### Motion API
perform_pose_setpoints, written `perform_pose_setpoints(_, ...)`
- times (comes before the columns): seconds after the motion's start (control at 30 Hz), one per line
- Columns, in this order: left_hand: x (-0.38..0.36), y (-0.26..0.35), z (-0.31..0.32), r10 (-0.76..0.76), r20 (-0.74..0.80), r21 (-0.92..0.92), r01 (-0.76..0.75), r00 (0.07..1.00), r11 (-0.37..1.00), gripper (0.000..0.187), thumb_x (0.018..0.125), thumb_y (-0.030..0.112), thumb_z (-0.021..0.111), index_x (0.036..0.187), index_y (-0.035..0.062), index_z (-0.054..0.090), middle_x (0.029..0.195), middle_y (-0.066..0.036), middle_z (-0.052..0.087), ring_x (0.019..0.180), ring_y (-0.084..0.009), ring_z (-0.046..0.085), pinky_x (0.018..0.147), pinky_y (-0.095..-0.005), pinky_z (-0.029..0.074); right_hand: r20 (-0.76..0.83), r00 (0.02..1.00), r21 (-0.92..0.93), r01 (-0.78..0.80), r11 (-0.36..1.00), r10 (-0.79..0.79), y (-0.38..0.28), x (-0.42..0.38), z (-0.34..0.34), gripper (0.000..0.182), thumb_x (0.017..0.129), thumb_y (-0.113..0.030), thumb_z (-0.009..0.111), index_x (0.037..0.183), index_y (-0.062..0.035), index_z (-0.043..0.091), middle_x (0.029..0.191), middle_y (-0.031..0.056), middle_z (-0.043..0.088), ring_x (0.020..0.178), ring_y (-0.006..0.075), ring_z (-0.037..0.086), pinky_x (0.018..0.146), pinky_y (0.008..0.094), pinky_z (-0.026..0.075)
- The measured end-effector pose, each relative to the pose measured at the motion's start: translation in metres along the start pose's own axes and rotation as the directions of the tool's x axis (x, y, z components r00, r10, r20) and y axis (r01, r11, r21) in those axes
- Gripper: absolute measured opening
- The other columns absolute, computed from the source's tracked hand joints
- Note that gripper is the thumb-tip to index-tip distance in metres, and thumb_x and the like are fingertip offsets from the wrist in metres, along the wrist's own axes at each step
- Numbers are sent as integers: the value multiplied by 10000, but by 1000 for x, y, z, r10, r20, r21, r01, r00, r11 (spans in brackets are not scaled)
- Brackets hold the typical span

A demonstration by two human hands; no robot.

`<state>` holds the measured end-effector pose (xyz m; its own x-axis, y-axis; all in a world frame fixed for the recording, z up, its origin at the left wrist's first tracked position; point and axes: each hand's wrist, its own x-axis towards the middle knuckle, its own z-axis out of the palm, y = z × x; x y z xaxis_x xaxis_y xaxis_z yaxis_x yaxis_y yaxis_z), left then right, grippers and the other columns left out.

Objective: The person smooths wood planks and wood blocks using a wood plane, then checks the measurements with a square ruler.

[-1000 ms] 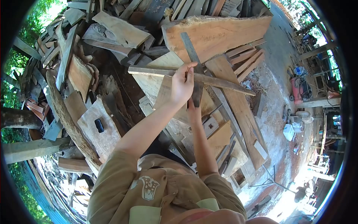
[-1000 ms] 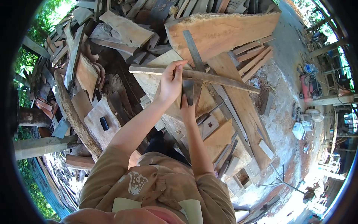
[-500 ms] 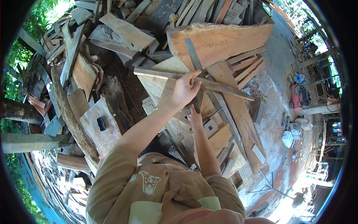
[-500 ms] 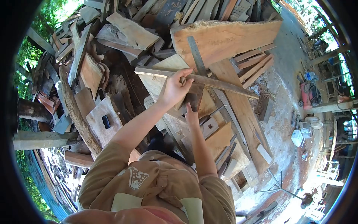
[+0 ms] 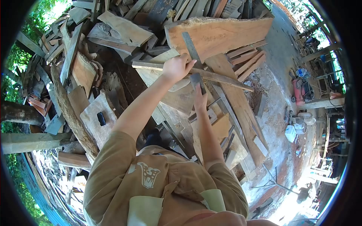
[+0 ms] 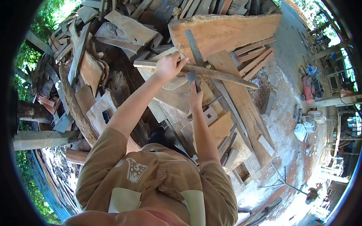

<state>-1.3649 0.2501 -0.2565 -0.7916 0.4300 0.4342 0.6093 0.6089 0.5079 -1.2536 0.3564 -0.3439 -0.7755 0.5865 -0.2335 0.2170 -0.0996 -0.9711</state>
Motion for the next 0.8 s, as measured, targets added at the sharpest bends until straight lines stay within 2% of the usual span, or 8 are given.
perform_pose_setpoints(0.13,-1,-9,3,16,-58,3,-16,998,1000,351,808,368,550,658,56,488,560,-129,557,525,-316,571,451,-398,449,-42,999,31,-9,999,10,13,10,14,377,867,-322,493,950,40,555,839,60,558,779,128,479,713,258,397)
perform_pose_setpoints(0.2,1,-8,4,49,-53,12,-49,997,999,367,812,368,548,654,45,478,559,-145,550,520,-330,561,439,-407,436,-72,945,107,326,939,-319,1,-5,26,373,884,-308,469,975,46,539,821,71,543,783,126,465,711,265,400)
perform_pose_setpoints(0.3,0,5,9,28,-38,-34,-30,999,999,315,818,318,554,682,40,493,590,-158,557,544,-342,564,467,-404,447,45,979,144,189,971,-197,-16,-24,40,366,897,-286,444,991,56,532,828,75,555,813,132,466,756,266,388)
perform_pose_setpoints(0.37,1,13,13,41,-88,-276,-64,995,959,244,823,246,557,738,24,501,626,-171,570,585,-349,574,507,-394,460,23,949,188,305,934,-315,-1,-10,47,359,893,-266,441,1014,61,529,883,128,594,874,179,515,806,284,388)
perform_pose_setpoints(0.43,-8,28,17,-2,-13,-276,-1,1000,961,210,824,213,555,772,17,499,638,-176,574,604,-353,578,521,-394,461,0,719,-445,622,644,-695,40,26,45,345,873,-252,460,1009,57,534,895,175,605,905,221,555,801,303,412)
perform_pose_setpoints(0.5,-9,32,20,-40,58,-265,54,998,963,180,826,179,552,806,9,497,650,-182,578,623,-357,582,535,-393,462,-10,791,-444,545,711,-612,42,41,41,348,854,-249,470,1008,56,539,911,227,595,941,249,559,799,321,424)
perform_pose_setpoints(0.6,-2,32,24,-69,10,-347,68,998,936,156,833,152,539,839,6,482,699,-201,589,672,-367,586,549,-401,459,63,996,47,66,997,-69,28,61,33,385,865,-260,446,1045,75,512,995,204,578,965,257,538,845,313,385)
perform_pose_setpoints(0.8,3,20,24,-140,11,-359,134,990,924,155,847,150,518,848,1,476,723,-204,590,699,-382,580,567,-407,459,-29,978,227,206,952,-204,-10,-1,50,327,881,-209,447,1042,72,495,955,127,571,888,160,522,770,254,400)
